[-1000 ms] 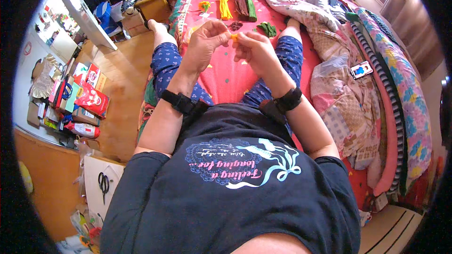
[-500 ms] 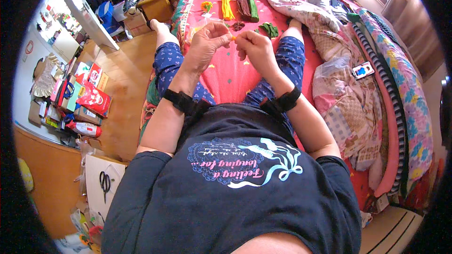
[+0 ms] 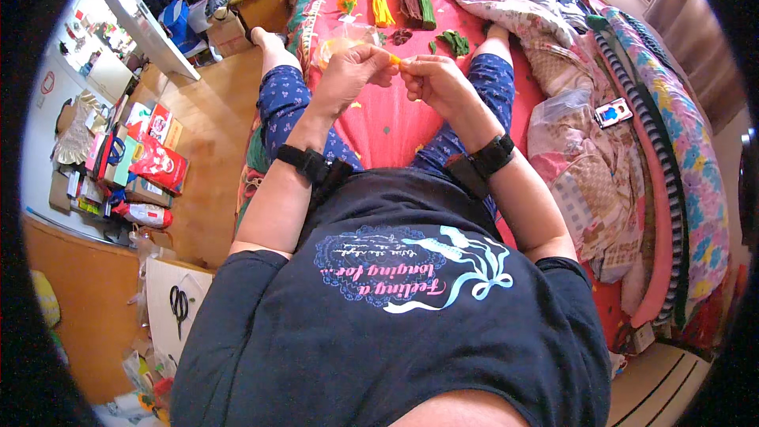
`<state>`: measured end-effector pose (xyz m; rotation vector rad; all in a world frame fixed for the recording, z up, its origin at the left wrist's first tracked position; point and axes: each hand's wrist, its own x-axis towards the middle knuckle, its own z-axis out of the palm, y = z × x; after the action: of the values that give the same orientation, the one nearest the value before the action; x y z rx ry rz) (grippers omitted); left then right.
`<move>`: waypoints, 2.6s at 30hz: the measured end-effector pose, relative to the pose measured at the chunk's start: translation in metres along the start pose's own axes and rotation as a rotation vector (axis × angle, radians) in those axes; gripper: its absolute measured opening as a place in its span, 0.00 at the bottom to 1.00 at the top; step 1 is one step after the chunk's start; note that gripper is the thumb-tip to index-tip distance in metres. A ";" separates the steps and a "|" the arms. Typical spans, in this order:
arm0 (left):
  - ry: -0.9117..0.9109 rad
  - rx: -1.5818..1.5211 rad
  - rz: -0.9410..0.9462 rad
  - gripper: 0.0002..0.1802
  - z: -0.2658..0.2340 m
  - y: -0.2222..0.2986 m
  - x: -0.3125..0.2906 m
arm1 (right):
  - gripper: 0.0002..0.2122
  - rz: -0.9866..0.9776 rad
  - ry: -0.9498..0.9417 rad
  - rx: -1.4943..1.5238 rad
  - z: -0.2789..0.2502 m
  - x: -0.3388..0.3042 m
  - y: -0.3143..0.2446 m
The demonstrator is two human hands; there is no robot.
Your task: The recorder is sorting and organizing various colored plastic ties or straps on a mat.
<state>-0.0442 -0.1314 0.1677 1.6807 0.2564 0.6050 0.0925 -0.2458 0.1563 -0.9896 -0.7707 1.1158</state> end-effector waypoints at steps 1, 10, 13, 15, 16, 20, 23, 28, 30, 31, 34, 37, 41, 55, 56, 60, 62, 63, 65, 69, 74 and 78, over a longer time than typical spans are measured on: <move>0.001 -0.001 -0.006 0.12 0.000 -0.001 0.000 | 0.06 0.005 0.001 0.003 -0.003 0.002 0.003; -0.011 -0.078 -0.096 0.13 -0.006 -0.007 0.002 | 0.07 0.378 -0.254 0.559 -0.021 0.015 0.021; -0.005 -0.106 -0.118 0.13 -0.006 -0.012 0.003 | 0.07 0.373 -0.083 0.449 -0.019 0.014 0.025; -0.025 0.129 -0.078 0.14 -0.006 -0.020 0.006 | 0.10 0.309 -0.128 0.370 -0.019 0.016 0.030; -0.025 0.127 -0.090 0.14 -0.007 -0.022 0.007 | 0.10 0.318 -0.125 0.377 -0.017 0.014 0.031; -0.002 0.325 -0.153 0.14 -0.014 -0.039 0.014 | 0.11 0.058 0.152 -0.143 -0.014 0.013 0.037; -0.025 0.227 -0.188 0.16 -0.015 -0.067 0.021 | 0.10 0.048 0.153 -0.182 -0.021 0.027 0.049; 0.026 -0.129 -0.368 0.17 -0.020 -0.080 0.028 | 0.08 0.128 0.190 -0.061 -0.037 0.048 0.065; 0.048 -0.132 -0.411 0.16 -0.026 -0.089 0.030 | 0.07 0.222 0.214 -0.073 -0.039 0.057 0.070; 0.057 -0.135 -0.422 0.16 -0.028 -0.095 0.031 | 0.07 0.235 0.207 -0.070 -0.039 0.061 0.073; 0.010 0.140 -0.294 0.15 -0.030 -0.112 0.037 | 0.07 0.285 0.183 -0.102 -0.043 0.070 0.079; -0.052 0.301 -0.280 0.14 -0.033 -0.126 0.038 | 0.07 0.432 0.084 -0.270 -0.057 0.078 0.087; 0.086 0.284 -0.356 0.11 -0.051 -0.128 0.041 | 0.07 0.452 0.176 -0.220 -0.066 0.095 0.083; 0.356 0.718 0.083 0.11 -0.085 -0.164 0.087 | 0.09 0.330 0.261 -0.457 -0.073 0.225 0.132; 0.462 0.620 0.064 0.10 -0.089 -0.162 0.086 | 0.10 0.273 0.272 -0.422 -0.073 0.228 0.136; 0.659 0.281 -0.081 0.08 -0.118 -0.166 0.070 | 0.13 0.230 0.220 -0.583 -0.072 0.223 0.135; 0.661 0.211 -0.119 0.07 -0.119 -0.159 0.071 | 0.14 -0.083 0.309 -1.108 -0.076 0.219 0.133; 0.691 0.117 -0.141 0.07 -0.117 -0.155 0.073 | 0.15 -0.098 0.350 -1.076 -0.076 0.222 0.129; 0.734 -0.022 -0.144 0.08 -0.115 -0.155 0.078 | 0.14 -0.291 0.362 -1.219 -0.073 0.233 0.118; 0.692 -0.122 -0.104 0.11 -0.116 -0.141 0.095 | 0.19 -0.402 0.331 -1.419 -0.085 0.264 0.108; 0.581 -0.061 -0.124 0.08 -0.155 -0.110 0.117 | 0.22 -0.415 0.315 -1.135 -0.093 0.301 0.082; 0.648 -0.109 0.138 0.09 -0.178 -0.076 0.133 | 0.21 -0.379 0.171 -0.619 -0.063 0.291 0.019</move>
<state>-0.0140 0.1002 0.1438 1.3624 0.5601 1.2402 0.2223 0.0204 0.1215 -1.3589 -1.1388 0.4557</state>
